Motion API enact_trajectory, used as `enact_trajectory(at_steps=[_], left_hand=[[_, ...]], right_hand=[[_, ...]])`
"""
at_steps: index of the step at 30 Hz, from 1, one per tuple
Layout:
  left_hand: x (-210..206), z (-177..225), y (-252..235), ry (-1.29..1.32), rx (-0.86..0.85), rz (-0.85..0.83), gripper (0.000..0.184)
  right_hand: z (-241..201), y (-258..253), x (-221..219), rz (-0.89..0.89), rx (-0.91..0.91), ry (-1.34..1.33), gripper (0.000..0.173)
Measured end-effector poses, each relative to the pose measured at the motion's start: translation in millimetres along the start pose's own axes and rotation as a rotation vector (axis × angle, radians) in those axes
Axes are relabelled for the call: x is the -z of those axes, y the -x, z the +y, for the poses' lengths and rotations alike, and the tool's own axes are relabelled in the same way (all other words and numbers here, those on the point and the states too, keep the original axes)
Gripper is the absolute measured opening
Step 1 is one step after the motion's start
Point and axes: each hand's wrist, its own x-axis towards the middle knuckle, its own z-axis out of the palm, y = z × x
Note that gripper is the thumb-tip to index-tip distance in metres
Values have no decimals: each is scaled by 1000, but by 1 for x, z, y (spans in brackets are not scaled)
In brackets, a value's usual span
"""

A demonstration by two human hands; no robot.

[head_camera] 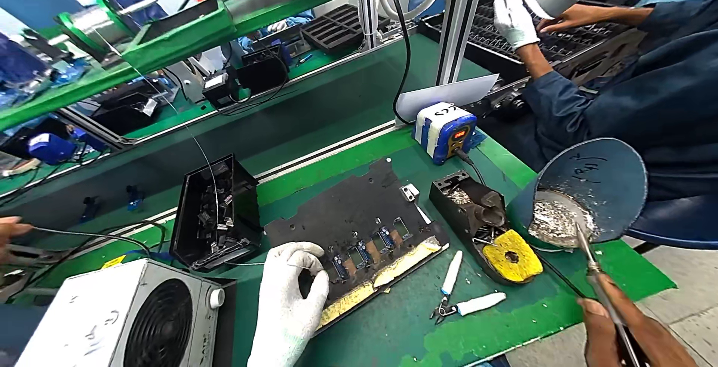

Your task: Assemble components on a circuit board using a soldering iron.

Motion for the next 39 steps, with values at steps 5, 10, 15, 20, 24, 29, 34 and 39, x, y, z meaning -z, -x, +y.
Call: enact_trajectory(at_steps=[5, 10, 15, 20, 24, 29, 34, 39], left_hand=[[1, 13, 20, 105, -45, 100, 11], [-8, 54, 67, 538, 170, 98, 8], [-15, 64, 101, 773, 393, 146, 8], [-7, 53, 102, 691, 450, 129, 18], [-1, 47, 94, 685, 440, 107, 15], [-7, 52, 90, 687, 449, 25, 16], [-12, 49, 91, 701, 438, 57, 16], [-11, 50, 90, 665, 457, 57, 14]], right_hand=[[-35, 16, -3, -240, 72, -368, 38], [-127, 44, -44, -468, 239, -677, 29], [-168, 63, -67, -494, 372, -761, 28], [-167, 65, -72, -439, 409, -721, 25], [-162, 58, -71, -422, 381, -698, 26], [-161, 58, -74, -442, 424, -709, 26], [-161, 61, -73, -428, 396, -685, 26], [-159, 61, -76, -422, 403, -697, 26]])
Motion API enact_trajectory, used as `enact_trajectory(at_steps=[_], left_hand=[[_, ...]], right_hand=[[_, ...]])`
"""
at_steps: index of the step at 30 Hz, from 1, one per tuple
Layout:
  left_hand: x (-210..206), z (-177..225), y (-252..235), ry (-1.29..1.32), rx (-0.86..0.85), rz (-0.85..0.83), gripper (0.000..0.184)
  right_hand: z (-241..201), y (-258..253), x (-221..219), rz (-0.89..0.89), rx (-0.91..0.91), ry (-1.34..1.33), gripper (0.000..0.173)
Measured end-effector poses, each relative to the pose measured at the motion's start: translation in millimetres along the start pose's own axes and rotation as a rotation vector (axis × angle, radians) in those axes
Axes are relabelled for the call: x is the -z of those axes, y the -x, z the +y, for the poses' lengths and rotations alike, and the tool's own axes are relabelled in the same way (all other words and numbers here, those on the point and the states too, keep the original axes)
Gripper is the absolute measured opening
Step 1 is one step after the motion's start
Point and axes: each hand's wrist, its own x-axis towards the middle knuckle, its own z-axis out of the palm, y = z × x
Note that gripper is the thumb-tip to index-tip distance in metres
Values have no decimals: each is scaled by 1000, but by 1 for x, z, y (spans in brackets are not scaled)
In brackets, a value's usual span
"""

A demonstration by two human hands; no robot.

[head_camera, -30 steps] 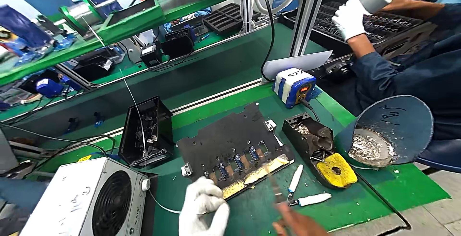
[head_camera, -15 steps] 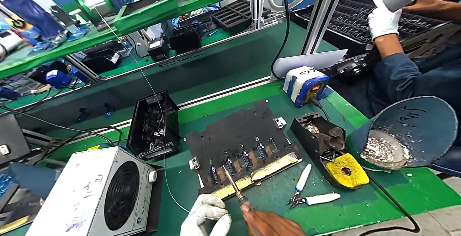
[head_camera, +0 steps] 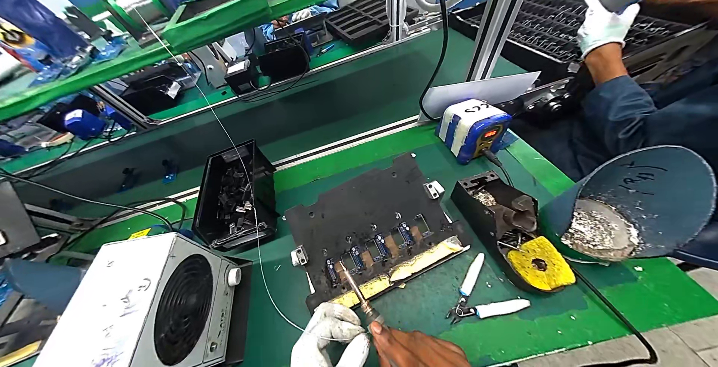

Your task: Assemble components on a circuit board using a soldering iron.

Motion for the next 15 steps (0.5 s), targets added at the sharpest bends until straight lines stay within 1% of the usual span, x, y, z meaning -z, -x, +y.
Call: enact_trajectory(at_steps=[3, 7, 9, 12, 15], left_hand=[[0, 1, 0, -25, 8, -27, 15], [-2, 2, 1, -32, 16, -33, 14], [-2, 5, 2, -45, -11, 3, 16], [2, 9, 2, 3, -54, 77, 15], [8, 6, 0, -18, -97, 74, 10]], right_hand=[[0, 1, -1, 16, -8, 18, 27], [0, 1, 0, -6, 7, -12, 27], [1, 2, -1, 13, 0, 10, 26], [3, 4, -2, 32, -32, 49, 26], [4, 5, -2, 23, -44, 62, 29]])
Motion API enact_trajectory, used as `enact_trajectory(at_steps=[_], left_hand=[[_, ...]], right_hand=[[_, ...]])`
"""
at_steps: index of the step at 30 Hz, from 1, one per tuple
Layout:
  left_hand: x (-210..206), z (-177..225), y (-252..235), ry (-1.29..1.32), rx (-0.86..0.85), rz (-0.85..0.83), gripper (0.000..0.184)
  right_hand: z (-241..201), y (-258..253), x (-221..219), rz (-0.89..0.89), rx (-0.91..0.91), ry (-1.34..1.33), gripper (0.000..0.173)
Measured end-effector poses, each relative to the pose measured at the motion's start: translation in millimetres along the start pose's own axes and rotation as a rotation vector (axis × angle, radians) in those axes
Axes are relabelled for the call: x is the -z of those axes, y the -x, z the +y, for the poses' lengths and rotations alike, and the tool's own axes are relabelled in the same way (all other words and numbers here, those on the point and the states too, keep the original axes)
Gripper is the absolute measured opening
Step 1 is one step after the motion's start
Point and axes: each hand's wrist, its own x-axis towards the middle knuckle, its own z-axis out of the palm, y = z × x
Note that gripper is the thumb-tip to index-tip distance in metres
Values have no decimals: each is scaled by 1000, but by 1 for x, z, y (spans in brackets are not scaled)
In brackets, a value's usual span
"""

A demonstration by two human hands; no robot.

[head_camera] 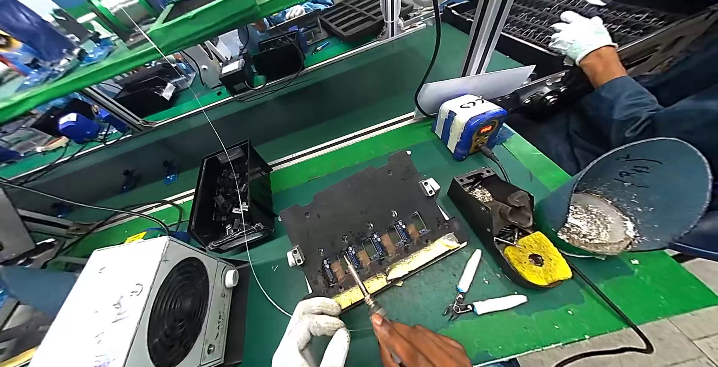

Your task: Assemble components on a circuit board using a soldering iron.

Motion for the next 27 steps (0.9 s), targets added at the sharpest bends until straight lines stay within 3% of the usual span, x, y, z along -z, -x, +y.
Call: enact_trajectory(at_steps=[5, 16, 27], left_hand=[[-3, -2, -2, -39, -99, 48, 3], [-11, -5, -35, -111, -258, 196, 6], [-18, -7, -37, -149, -241, 202, 4]], right_hand=[[0, 1, -1, -2, 23, 41, 27], [9, 16, -1, -50, 78, 118, 29], [9, 18, -2, -84, 95, 196, 30]])
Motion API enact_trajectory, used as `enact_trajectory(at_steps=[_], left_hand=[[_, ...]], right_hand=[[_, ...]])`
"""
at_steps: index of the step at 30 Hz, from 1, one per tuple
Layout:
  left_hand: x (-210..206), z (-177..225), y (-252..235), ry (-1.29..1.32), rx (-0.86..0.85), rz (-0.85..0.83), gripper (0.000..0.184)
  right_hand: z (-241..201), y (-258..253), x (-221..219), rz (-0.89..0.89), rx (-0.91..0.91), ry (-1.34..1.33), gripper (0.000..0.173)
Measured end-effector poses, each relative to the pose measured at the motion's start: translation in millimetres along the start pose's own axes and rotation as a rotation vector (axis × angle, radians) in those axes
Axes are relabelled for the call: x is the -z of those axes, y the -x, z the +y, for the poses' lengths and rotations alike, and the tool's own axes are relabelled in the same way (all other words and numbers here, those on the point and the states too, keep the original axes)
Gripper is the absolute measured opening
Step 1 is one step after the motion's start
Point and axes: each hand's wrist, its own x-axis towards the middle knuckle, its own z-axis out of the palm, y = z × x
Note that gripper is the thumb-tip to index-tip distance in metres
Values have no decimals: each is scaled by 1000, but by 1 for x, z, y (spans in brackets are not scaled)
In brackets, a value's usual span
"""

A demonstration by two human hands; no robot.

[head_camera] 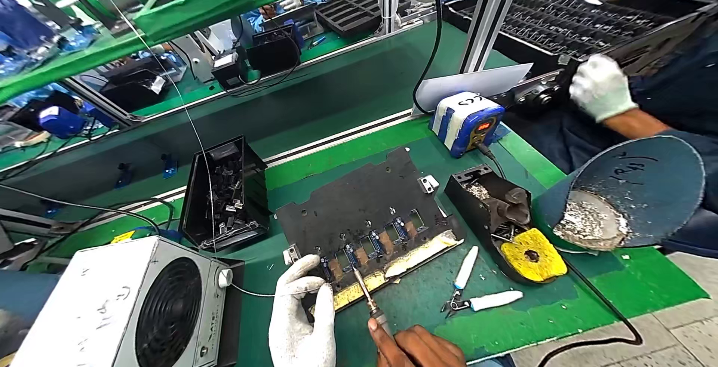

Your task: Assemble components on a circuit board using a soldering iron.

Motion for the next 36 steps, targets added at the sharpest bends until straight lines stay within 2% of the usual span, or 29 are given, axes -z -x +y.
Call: enact_trajectory(at_steps=[19, 36], left_hand=[[3, -4, 5, 22, 18, 21, 5], [-17, -4, 2, -128, -15, 17, 5]], right_hand=[[-6, 4, 6, 64, 27, -13, 29], [-1, 0, -3, 48, 6, 25, 29]])
